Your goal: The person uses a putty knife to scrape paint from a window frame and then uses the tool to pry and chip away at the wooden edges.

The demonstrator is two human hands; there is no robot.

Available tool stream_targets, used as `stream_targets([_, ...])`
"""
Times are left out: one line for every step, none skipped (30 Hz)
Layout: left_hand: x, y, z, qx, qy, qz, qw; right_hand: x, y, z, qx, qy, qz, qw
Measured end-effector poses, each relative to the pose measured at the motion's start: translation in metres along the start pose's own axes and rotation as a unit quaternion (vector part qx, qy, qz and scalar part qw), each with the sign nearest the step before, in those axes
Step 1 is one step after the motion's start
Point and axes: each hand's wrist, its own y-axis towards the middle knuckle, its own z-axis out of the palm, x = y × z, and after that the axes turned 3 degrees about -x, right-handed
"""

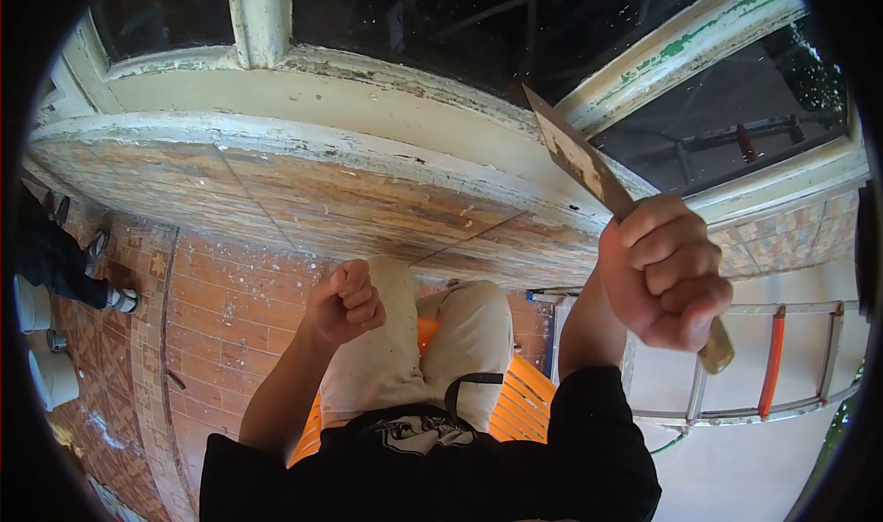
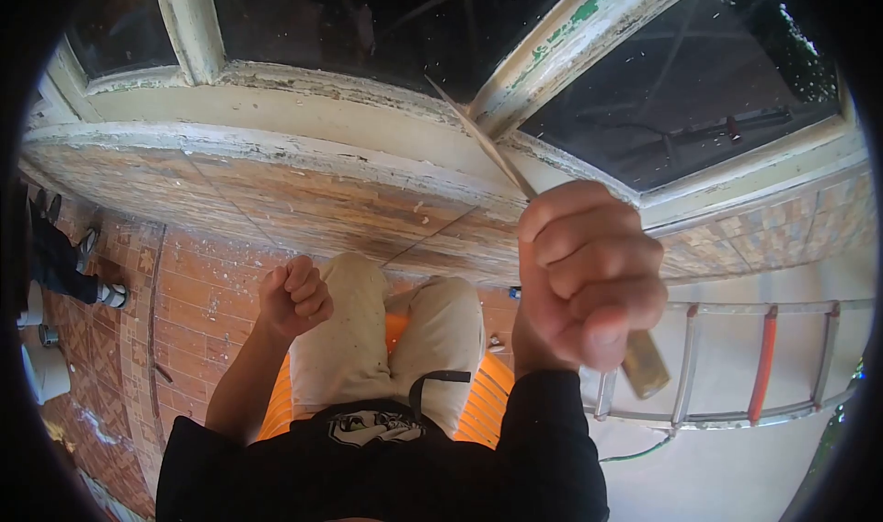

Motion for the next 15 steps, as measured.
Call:
stream_targets([0.0,0.001,-0.001,-0.001,0.001,0.003,1.0,-0.003,-0.002,0.003,-0.029,-0.02,-0.025,0.999])
stream_targets([0.0,0.0,-0.002,-0.004,0.002,0.001,1.0,-0.005,-0.001,0.001,-0.032,-0.021,-0.024,0.999])
stream_targets([0.0,-0.001,-0.001,-0.006,0.004,-0.001,1.0,-0.008,0.003,-0.002,-0.045,0.043,-0.085,0.994])
stream_targets([0.0,0.0,-0.001,-0.007,0.0,0.003,1.0,-0.011,0.006,-0.003,-0.057,0.107,-0.147,0.982])
stream_targets([0.0,-0.001,0.0,-0.009,-0.005,0.006,1.0,-0.011,0.006,0.001,-0.094,0.03,-0.132,0.986])
stream_targets([0.0,-0.003,0.0,-0.011,-0.006,0.002,1.0,-0.01,0.005,-0.002,-0.096,0.027,-0.13,0.986])
stream_targets([0.0,-0.003,-0.001,-0.013,-0.005,0.011,1.0,-0.011,0.007,-0.007,-0.029,0.066,-0.112,0.991])
stream_targets([-0.001,-0.001,-0.003,-0.013,-0.001,0.021,1.0,-0.014,0.009,-0.011,0.04,0.106,-0.097,0.989])
stream_targets([0.001,-0.002,-0.002,-0.014,-0.001,0.018,1.0,-0.011,0.012,-0.009,0.015,0.088,-0.084,0.992])
stream_targets([0.002,-0.002,-0.002,-0.012,-0.005,0.018,1.0,-0.011,0.014,-0.011,0.011,0.086,-0.085,0.993])
stream_targets([0.0,-0.001,-0.002,-0.009,-0.007,0.021,1.0,-0.013,0.018,-0.014,0.013,0.154,-0.118,0.981])
stream_targets([0.0,-0.001,-0.002,-0.01,-0.004,0.018,1.0,-0.014,0.02,-0.015,0.015,0.22,-0.15,0.964])
stream_targets([0.0,-0.001,-0.002,-0.008,0.0,0.019,1.0,-0.012,0.017,-0.015,0.034,0.205,-0.089,0.974])
stream_targets([0.0,-0.002,-0.002,-0.005,0.004,0.02,1.0,-0.016,0.015,-0.011,0.031,0.204,-0.092,0.974])
stream_targets([0.0,-0.001,-0.001,-0.004,0.006,0.019,1.0,-0.022,0.014,-0.003,0.053,0.193,-0.06,0.978])
